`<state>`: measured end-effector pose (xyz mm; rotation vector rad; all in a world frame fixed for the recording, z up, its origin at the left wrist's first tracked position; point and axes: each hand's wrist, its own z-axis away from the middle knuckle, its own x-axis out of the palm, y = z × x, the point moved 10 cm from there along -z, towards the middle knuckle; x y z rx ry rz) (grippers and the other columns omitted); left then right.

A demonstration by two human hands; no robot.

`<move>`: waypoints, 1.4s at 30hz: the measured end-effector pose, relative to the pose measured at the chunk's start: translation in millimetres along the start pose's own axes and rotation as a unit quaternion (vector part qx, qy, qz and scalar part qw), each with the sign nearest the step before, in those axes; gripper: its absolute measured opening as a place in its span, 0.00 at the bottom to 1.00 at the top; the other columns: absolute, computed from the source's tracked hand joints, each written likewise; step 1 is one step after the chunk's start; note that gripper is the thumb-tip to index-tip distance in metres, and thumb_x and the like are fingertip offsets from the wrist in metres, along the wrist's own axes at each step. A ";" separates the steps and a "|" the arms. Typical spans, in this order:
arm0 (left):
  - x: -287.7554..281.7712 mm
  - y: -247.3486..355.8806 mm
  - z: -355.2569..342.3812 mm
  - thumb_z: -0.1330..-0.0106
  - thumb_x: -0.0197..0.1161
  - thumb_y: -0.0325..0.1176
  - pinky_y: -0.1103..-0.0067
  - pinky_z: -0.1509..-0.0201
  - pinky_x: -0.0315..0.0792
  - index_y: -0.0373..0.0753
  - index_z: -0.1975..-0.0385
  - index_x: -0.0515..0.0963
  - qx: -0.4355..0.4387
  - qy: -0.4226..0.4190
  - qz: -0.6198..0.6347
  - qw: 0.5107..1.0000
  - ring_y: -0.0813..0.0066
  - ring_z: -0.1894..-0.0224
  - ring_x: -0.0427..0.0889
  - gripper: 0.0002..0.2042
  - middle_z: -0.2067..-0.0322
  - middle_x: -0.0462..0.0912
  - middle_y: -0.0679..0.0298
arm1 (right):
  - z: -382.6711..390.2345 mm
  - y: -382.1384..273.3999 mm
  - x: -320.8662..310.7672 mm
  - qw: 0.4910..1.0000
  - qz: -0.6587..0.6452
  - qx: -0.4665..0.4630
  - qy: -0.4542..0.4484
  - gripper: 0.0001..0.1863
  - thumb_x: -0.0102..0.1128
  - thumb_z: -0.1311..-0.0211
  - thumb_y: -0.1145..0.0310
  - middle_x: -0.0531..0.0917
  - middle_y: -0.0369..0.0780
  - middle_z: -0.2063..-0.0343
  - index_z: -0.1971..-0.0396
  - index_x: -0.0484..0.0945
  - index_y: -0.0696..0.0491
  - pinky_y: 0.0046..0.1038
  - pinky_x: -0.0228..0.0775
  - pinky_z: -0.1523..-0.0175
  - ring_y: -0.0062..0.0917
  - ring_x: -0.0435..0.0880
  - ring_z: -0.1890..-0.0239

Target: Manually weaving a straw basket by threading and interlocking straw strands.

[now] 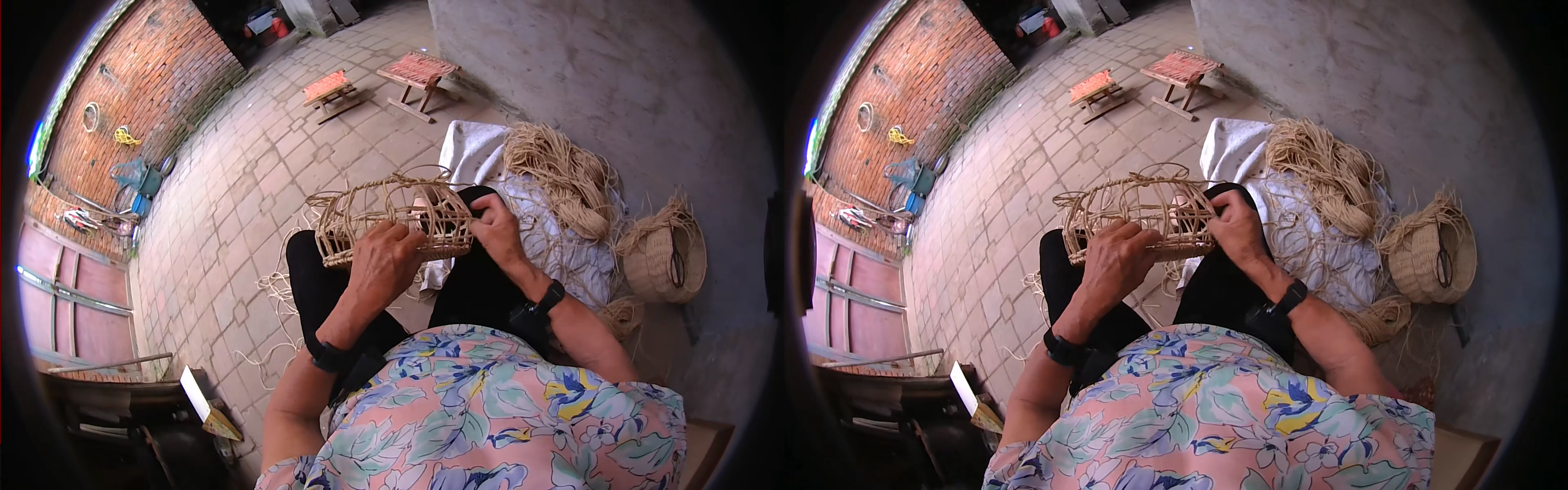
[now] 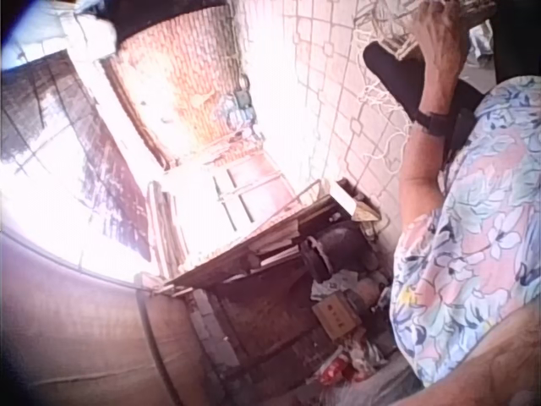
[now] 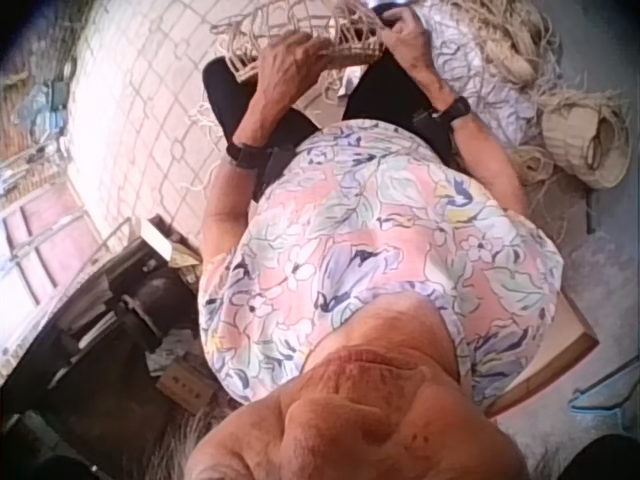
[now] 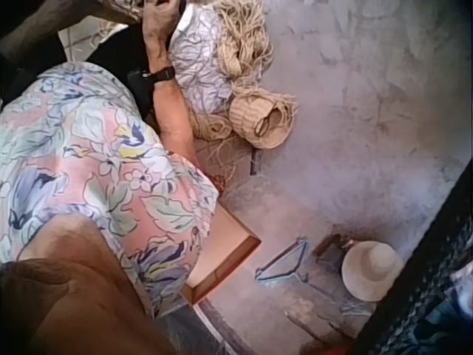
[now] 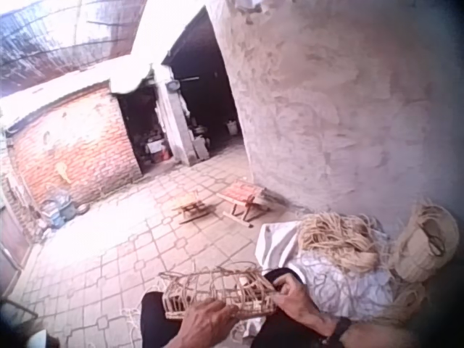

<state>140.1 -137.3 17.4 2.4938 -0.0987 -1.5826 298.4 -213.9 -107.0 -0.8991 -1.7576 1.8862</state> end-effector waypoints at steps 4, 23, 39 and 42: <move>0.0 0.0 1.2 0.53 0.70 0.31 0.70 0.68 0.71 0.41 0.71 0.80 0.003 0.010 -0.027 1.000 0.64 0.70 0.77 0.09 0.79 0.75 0.63 | -5.7 1.4 -19.7 0.982 0.170 -0.039 0.076 0.20 0.63 0.53 0.65 0.76 0.37 0.82 0.58 0.73 0.55 0.33 0.71 0.68 0.30 0.79 0.76; -32.7 -23.6 18.9 0.52 0.73 0.33 0.70 0.69 0.71 0.42 0.68 0.82 -0.065 0.091 -0.033 0.993 0.64 0.72 0.77 0.11 0.78 0.76 0.64 | -8.3 -52.8 -16.5 0.959 0.262 -0.105 -0.036 0.17 0.56 0.38 0.59 0.78 0.43 0.81 0.83 0.73 0.54 0.39 0.66 0.64 0.37 0.80 0.73; -46.4 -166.3 22.7 0.37 0.57 0.29 0.87 0.63 0.64 0.35 0.47 0.74 -0.290 0.201 0.544 0.761 0.88 0.73 0.67 0.18 0.76 0.70 0.75 | 12.2 -109.6 26.5 0.871 0.331 -0.362 0.018 0.09 0.53 0.45 0.69 0.75 0.41 0.82 0.83 0.72 0.52 0.38 0.59 0.63 0.36 0.75 0.73; -89.0 -219.2 84.8 0.33 0.55 0.31 0.84 0.67 0.64 0.37 0.40 0.66 -0.274 0.279 0.541 0.745 0.89 0.74 0.66 0.21 0.77 0.66 0.77 | -11.0 -16.6 -61.8 0.921 0.328 -0.201 0.059 0.14 0.54 0.39 0.63 0.75 0.44 0.84 0.82 0.72 0.54 0.43 0.63 0.71 0.42 0.75 0.79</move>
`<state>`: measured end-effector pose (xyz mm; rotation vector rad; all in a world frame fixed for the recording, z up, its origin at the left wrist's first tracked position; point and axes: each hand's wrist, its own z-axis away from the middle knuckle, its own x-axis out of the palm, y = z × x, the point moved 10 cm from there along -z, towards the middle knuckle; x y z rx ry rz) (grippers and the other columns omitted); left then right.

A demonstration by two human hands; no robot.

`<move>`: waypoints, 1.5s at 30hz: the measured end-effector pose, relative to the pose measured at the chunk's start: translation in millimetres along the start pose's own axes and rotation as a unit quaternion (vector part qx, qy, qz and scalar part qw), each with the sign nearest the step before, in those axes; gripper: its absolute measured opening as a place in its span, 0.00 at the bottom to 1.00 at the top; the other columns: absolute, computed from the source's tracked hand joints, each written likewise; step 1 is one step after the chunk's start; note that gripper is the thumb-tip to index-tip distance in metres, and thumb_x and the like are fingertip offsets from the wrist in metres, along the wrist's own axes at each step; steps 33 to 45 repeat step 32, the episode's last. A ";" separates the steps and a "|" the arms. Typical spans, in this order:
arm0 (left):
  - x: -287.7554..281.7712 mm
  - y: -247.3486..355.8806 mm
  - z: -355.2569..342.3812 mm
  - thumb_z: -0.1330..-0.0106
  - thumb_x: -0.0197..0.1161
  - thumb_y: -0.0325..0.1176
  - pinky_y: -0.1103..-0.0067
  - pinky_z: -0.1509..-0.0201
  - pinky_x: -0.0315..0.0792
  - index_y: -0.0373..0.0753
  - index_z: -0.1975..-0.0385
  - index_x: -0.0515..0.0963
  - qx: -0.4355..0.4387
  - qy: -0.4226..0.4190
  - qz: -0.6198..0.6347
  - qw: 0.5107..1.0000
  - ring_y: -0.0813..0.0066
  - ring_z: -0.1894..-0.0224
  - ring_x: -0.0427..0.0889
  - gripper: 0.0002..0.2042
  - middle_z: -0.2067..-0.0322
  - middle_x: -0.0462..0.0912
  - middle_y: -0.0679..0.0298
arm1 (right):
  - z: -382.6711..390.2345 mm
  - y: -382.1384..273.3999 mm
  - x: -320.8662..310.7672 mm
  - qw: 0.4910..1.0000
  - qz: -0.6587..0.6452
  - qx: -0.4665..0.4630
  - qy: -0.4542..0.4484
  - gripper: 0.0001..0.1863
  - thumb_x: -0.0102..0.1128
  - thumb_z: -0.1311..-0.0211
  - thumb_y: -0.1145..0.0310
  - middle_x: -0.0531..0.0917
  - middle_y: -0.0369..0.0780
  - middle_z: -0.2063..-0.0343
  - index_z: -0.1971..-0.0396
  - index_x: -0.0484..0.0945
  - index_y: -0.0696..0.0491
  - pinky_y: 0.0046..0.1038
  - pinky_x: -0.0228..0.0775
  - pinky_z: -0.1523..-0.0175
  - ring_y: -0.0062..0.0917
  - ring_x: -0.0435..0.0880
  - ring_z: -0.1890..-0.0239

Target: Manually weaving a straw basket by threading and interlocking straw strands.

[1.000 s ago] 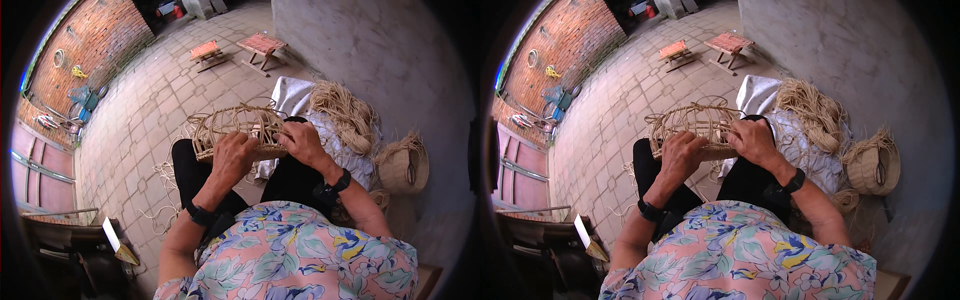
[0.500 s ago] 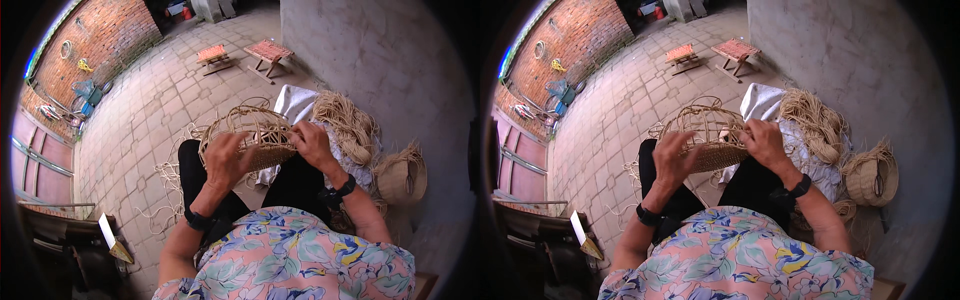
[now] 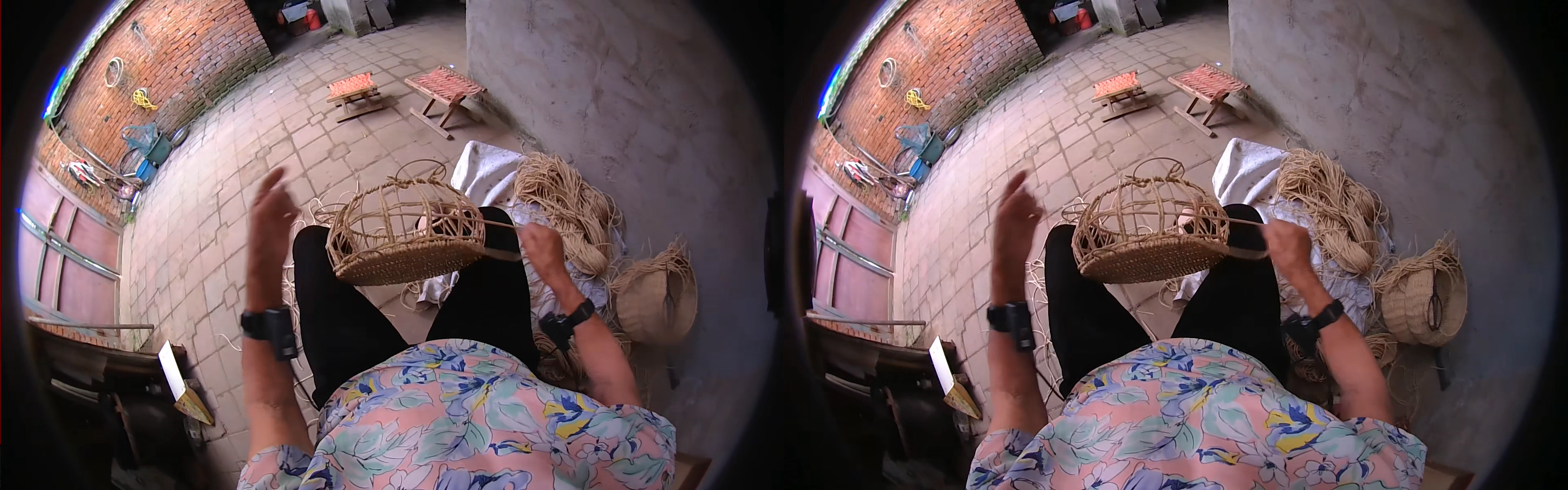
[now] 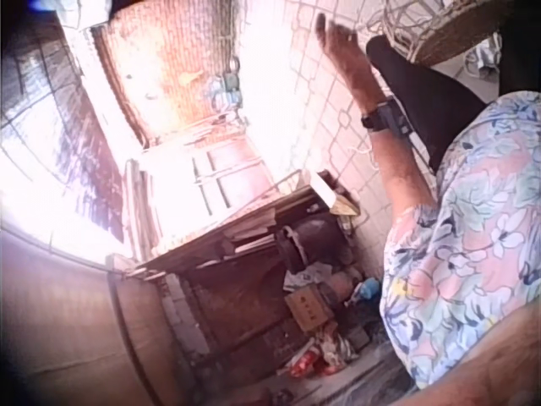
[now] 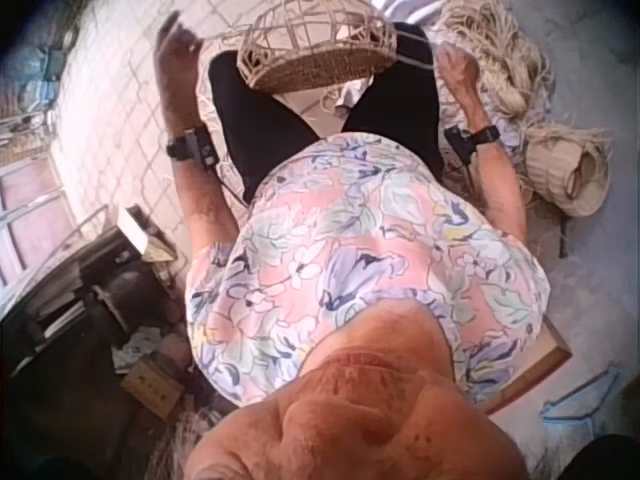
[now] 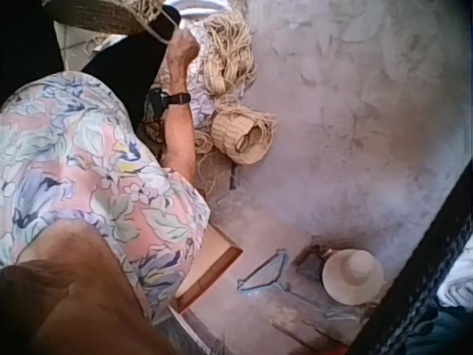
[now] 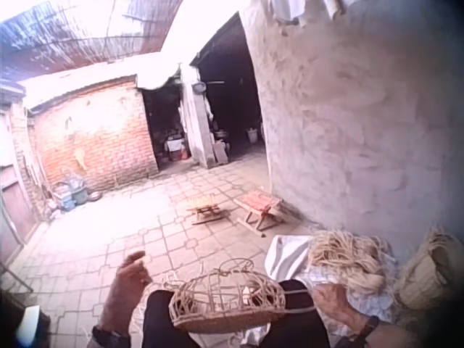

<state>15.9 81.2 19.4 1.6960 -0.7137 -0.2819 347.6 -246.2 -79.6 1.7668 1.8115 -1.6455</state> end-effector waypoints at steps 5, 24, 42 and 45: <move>-82.4 -9.6 36.6 0.32 0.57 0.40 0.84 0.67 0.65 0.45 0.42 0.70 -0.132 0.151 -0.017 0.979 0.88 0.75 0.68 0.20 0.77 0.70 0.77 | -13.4 -43.3 -26.7 0.997 0.001 -0.049 0.052 0.08 0.62 0.43 0.66 0.79 0.42 0.70 0.67 0.77 0.54 0.36 0.68 0.59 0.37 0.78 0.64; 9.2 33.3 64.2 0.36 0.63 0.34 0.85 0.67 0.65 0.40 0.52 0.75 0.081 0.219 -0.224 0.946 0.84 0.68 0.71 0.14 0.69 0.76 0.69 | 36.7 248.2 -40.2 0.967 0.026 0.234 0.092 0.11 0.56 0.48 0.66 0.79 0.45 0.80 0.76 0.77 0.60 0.35 0.67 0.68 0.31 0.77 0.76; 186.6 42.1 104.0 0.46 0.71 0.32 0.71 0.61 0.73 0.42 0.63 0.79 0.298 -0.147 -0.560 0.759 0.68 0.63 0.79 0.12 0.62 0.78 0.63 | 135.3 328.4 -24.0 0.867 0.000 0.471 -0.162 0.27 0.53 0.38 0.47 0.85 0.44 0.74 0.55 0.81 0.57 0.36 0.72 0.70 0.32 0.81 0.81; 186.6 42.1 104.0 0.46 0.71 0.32 0.71 0.61 0.73 0.42 0.63 0.79 0.298 -0.147 -0.560 0.759 0.68 0.63 0.79 0.12 0.62 0.78 0.63 | 135.3 328.4 -24.0 0.867 0.000 0.471 -0.162 0.27 0.53 0.38 0.47 0.85 0.44 0.74 0.55 0.81 0.57 0.36 0.72 0.70 0.32 0.81 0.81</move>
